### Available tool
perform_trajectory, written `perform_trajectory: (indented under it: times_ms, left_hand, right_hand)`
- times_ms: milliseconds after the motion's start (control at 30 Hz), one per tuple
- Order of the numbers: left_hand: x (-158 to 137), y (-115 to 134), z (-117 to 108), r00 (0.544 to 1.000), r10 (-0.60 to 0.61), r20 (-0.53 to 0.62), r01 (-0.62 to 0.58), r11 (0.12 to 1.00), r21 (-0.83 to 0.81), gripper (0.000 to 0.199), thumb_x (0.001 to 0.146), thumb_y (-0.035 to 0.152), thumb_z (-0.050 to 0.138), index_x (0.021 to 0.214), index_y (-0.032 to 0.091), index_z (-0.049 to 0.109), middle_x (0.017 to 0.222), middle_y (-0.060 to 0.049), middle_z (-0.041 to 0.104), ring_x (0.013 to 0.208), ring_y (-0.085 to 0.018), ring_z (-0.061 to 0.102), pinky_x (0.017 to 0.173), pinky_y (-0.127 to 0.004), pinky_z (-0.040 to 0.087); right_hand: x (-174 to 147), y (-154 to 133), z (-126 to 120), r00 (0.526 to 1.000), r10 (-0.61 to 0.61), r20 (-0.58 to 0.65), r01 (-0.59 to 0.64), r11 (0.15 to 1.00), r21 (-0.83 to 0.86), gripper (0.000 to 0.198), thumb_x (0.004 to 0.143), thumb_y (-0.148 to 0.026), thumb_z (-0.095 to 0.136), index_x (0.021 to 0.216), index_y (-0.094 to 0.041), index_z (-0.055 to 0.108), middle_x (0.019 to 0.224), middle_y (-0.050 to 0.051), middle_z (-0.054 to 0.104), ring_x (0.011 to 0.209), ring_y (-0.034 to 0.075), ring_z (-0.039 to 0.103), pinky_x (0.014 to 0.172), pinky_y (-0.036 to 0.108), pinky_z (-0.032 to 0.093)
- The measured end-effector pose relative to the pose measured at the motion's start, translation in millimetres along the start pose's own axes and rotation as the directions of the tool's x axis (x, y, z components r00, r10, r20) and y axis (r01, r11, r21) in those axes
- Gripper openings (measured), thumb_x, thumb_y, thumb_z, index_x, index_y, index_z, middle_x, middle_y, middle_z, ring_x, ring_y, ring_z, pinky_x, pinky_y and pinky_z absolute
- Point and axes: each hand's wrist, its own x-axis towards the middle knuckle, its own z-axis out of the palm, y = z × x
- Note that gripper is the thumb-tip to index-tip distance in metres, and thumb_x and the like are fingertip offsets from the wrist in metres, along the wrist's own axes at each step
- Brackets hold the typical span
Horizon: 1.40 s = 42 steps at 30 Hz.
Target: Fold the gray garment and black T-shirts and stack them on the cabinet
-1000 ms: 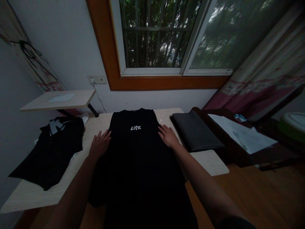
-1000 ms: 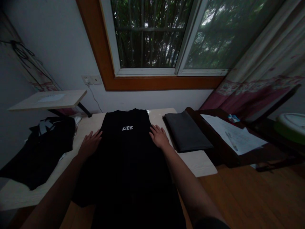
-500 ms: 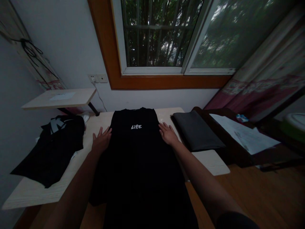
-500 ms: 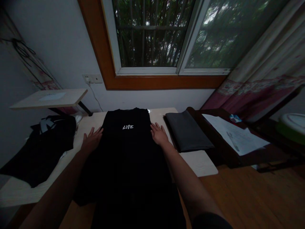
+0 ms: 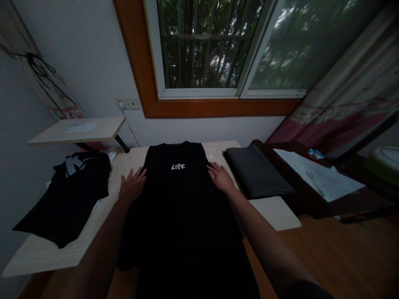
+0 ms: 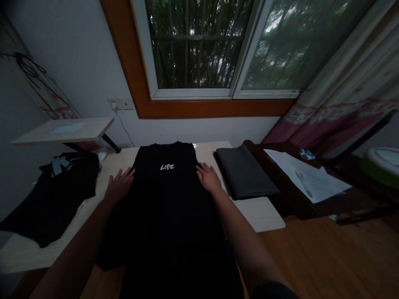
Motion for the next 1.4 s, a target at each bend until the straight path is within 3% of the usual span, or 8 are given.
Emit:
perform_trajectory:
  times_ms: [233,433,933,1400]
  left_hand:
    - [-7,1,0,1.0,0.005,-0.03,-0.005,1.0,0.01,0.053,0.103,0.039,0.029,0.155,0.031,0.039,0.163,-0.004,0.035,0.152,-0.034,0.025,0.118,-0.067,0.022]
    - [-12,3,1,0.999,0.009,-0.044,-0.008,1.0,0.013,0.054,0.104,0.035,0.023,0.156,0.028,0.037,0.163,-0.003,0.036,0.153,-0.03,0.024,0.12,-0.064,0.021]
    - [-3,6,-1,0.998,-0.042,-0.037,0.042,0.999,-0.015,0.054,0.104,0.037,0.021,0.155,0.031,0.037,0.162,-0.003,0.037,0.154,-0.031,0.02,0.117,-0.071,0.019]
    - [-16,-3,4,1.0,0.008,-0.021,-0.008,1.0,0.019,0.055,0.103,0.035,0.024,0.156,0.025,0.038,0.164,-0.004,0.032,0.153,-0.033,0.024,0.119,-0.064,0.022]
  right_hand:
    - [-6,3,2,1.0,0.014,-0.022,-0.014,1.0,0.008,0.045,0.103,-0.03,0.036,0.142,-0.023,0.058,0.154,0.006,0.048,0.147,0.024,0.038,0.121,0.05,0.03]
    - [-6,2,1,1.0,0.007,-0.015,-0.007,1.0,0.011,0.046,0.104,-0.028,0.033,0.144,-0.023,0.055,0.153,0.006,0.05,0.146,0.024,0.04,0.121,0.052,0.028]
    - [14,0,8,0.999,0.01,0.042,-0.008,1.0,-0.027,0.048,0.103,-0.032,0.034,0.147,-0.021,0.051,0.157,0.007,0.045,0.15,0.028,0.032,0.12,0.055,0.029]
    - [-14,-5,3,0.999,0.047,-0.016,-0.047,0.998,-0.031,0.049,0.105,-0.037,0.031,0.147,-0.023,0.052,0.156,0.007,0.046,0.148,0.029,0.035,0.12,0.053,0.029]
